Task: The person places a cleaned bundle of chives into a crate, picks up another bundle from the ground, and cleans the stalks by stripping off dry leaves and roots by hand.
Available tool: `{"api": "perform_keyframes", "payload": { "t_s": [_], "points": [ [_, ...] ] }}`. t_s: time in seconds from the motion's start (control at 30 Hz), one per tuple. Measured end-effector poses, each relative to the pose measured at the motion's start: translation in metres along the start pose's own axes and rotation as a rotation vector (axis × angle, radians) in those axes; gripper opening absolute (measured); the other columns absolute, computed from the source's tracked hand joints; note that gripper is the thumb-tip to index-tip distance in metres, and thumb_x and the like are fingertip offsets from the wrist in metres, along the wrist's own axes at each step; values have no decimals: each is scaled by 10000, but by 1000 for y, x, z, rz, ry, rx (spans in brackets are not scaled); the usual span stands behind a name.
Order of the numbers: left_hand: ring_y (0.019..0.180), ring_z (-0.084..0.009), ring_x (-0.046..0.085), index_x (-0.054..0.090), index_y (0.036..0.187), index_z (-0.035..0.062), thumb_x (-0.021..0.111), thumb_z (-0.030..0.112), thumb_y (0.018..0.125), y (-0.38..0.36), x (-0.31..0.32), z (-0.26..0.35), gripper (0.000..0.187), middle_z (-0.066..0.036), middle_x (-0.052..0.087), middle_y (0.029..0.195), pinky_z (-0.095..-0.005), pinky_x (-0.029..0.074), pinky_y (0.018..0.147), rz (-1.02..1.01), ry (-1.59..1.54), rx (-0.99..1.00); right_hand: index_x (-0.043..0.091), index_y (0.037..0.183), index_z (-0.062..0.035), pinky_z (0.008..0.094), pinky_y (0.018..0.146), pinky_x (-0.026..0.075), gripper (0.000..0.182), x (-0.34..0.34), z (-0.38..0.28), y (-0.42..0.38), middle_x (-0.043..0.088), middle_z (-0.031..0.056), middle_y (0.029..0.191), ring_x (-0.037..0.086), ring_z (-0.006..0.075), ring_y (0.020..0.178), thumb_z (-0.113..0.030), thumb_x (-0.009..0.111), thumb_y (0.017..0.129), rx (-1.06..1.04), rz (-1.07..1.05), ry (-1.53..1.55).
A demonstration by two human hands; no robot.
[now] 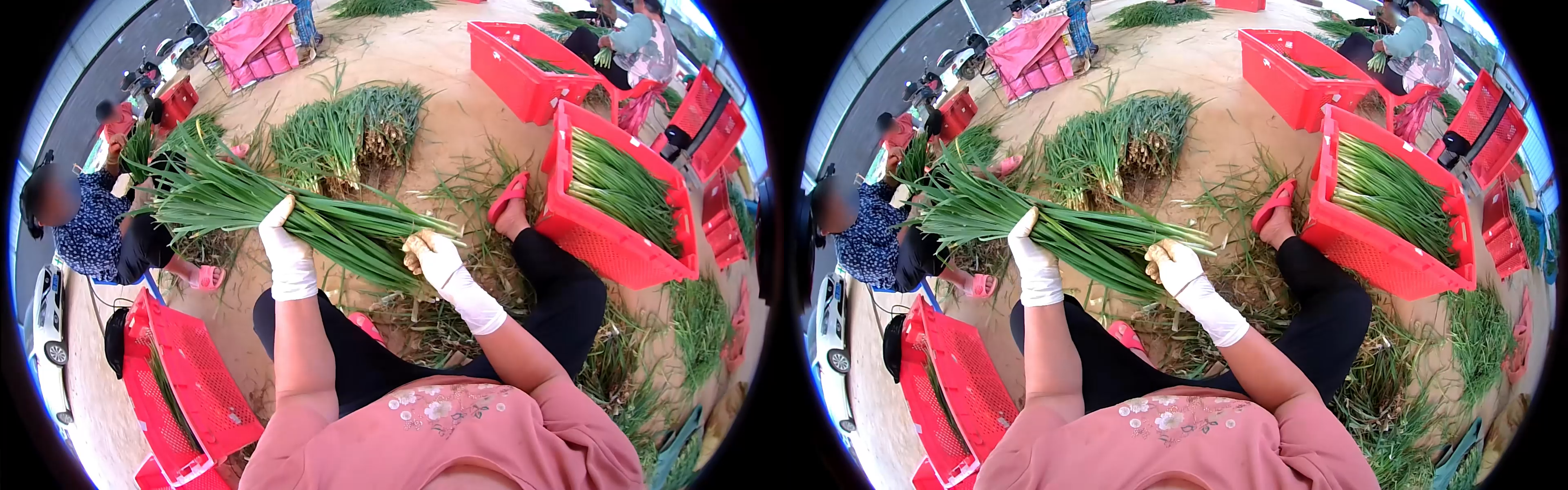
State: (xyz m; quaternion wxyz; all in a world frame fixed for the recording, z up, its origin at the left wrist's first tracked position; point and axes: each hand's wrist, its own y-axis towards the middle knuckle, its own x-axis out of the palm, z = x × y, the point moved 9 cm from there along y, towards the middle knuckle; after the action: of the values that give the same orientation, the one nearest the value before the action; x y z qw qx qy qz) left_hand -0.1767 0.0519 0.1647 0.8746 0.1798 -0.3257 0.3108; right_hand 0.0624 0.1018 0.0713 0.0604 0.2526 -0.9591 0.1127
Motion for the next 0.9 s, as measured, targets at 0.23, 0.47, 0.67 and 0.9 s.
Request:
{"api": "perform_keyframes", "payload": {
  "t_s": [0.23, 0.47, 0.67, 0.9],
  "points": [
    [745, -217, 577, 571, 894, 1, 603, 39, 716, -5, 6, -4, 184, -80, 595, 834, -336, 490, 719, -36, 30, 16, 558, 807, -47, 217, 444, 392, 308, 4, 16, 3, 558, 20, 652, 471, 73, 494, -343, 641, 819, 207, 66, 79],
    [734, -208, 579, 566, 911, -14, 604, -27, 680, -20, 26, -21, 234, -79, 595, 833, -318, 494, 711, -113, 74, 2, 596, 884, -24, 254, 559, 467, 93, 36, -19, 20, 592, 43, 693, 573, 138, 629, -109, 588, 848, 23, -81, 669],
    [727, -212, 590, 567, 899, -17, 614, -14, 688, -13, 12, -31, 216, -93, 603, 827, -325, 504, 699, -106, 73, -94, 568, 877, -1, 295, 602, 423, 256, 21, -127, -49, 535, 51, 667, 520, 204, 638, -257, 570, 856, -369, -824, 786],
    [786, -253, 595, 571, 954, -23, 613, 27, 694, -11, 13, -25, 268, -104, 613, 872, -366, 499, 752, -117, -25, -144, 622, 917, -9, 192, 486, 336, 294, -37, 27, -14, 561, -5, 720, 447, 43, 571, -280, 649, 808, 176, -19, -47]
  ]
}}
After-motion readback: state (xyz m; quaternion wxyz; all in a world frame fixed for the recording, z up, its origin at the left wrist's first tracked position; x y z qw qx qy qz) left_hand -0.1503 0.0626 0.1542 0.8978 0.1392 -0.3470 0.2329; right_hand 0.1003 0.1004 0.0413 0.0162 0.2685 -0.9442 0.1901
